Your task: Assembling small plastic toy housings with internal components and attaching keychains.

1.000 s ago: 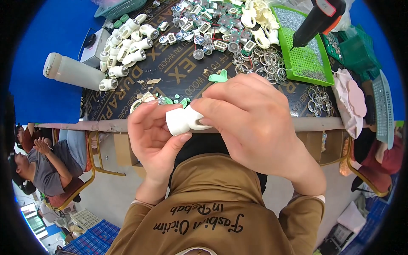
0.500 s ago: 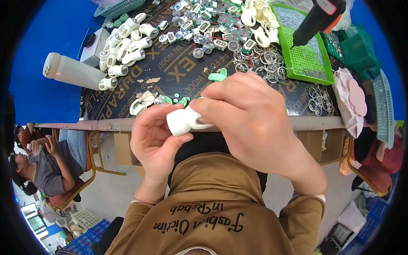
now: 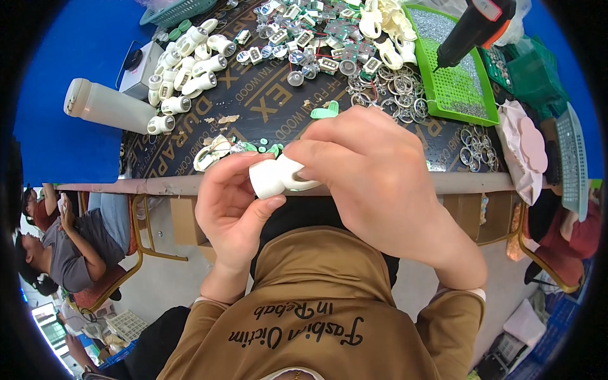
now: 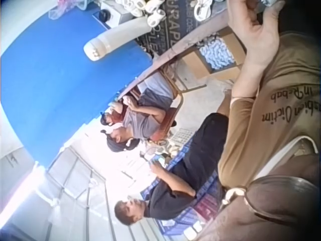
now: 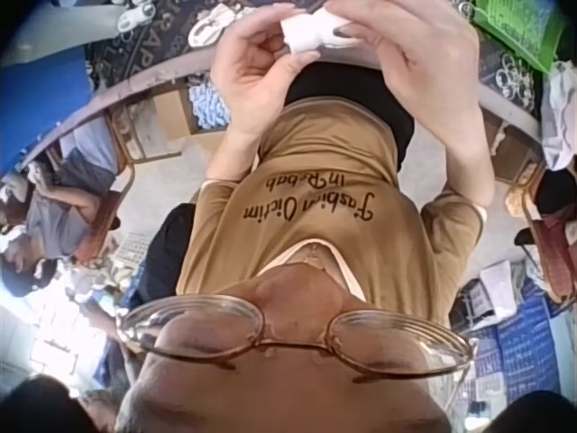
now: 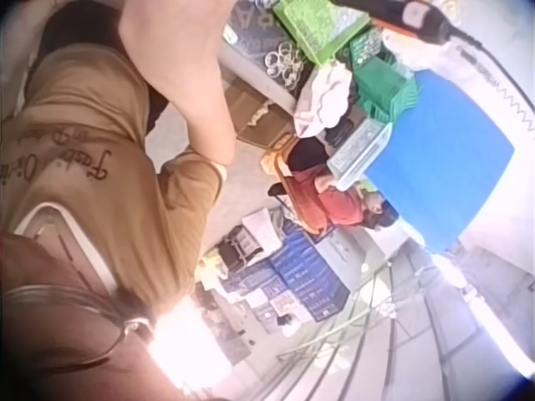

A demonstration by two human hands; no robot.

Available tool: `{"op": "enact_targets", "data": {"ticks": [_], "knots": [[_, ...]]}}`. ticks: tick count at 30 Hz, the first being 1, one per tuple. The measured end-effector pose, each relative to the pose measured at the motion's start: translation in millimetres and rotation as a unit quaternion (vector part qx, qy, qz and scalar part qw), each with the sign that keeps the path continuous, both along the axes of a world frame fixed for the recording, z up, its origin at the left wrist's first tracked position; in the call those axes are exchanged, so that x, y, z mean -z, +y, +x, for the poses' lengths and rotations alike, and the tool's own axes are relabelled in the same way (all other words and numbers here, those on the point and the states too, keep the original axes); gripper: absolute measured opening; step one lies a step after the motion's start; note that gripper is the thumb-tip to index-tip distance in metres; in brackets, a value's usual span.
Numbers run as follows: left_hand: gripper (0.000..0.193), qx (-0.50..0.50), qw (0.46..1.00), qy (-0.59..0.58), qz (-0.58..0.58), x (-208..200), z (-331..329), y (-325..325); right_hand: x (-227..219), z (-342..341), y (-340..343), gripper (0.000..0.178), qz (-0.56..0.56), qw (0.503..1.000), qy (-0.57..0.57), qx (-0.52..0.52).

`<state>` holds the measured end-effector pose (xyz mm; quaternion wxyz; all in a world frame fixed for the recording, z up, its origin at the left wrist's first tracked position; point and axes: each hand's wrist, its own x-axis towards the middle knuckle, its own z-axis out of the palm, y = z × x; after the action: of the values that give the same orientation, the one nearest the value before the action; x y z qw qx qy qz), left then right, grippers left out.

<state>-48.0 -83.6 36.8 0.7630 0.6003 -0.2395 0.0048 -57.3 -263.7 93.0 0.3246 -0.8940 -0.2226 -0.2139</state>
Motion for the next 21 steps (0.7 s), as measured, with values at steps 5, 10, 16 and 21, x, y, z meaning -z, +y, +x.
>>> {"op": "enact_targets", "data": {"ticks": [5, 10, 16, 21], "knots": [[0.046, 0.011, 1.000, -0.003, -0.016, 0, 0, 0, 1, -1, 1, 0.029, 0.006, 1.000, 0.005, 0.003], [0.045, 0.004, 1.000, 0.002, -0.001, 0, 1, 1, 0, -2, 3, 0.027, -0.002, 1.000, 0.004, 0.004], [0.046, -0.006, 0.999, -0.013, 0.052, 0, 2, 3, -4, -1, 0, 0.024, 0.023, 0.999, 0.033, 0.000], [0.048, -0.006, 0.999, 0.021, 0.044, -7, 1, 0, -9, -2, 1, 0.022, -0.005, 0.999, 0.035, 0.013]]}}
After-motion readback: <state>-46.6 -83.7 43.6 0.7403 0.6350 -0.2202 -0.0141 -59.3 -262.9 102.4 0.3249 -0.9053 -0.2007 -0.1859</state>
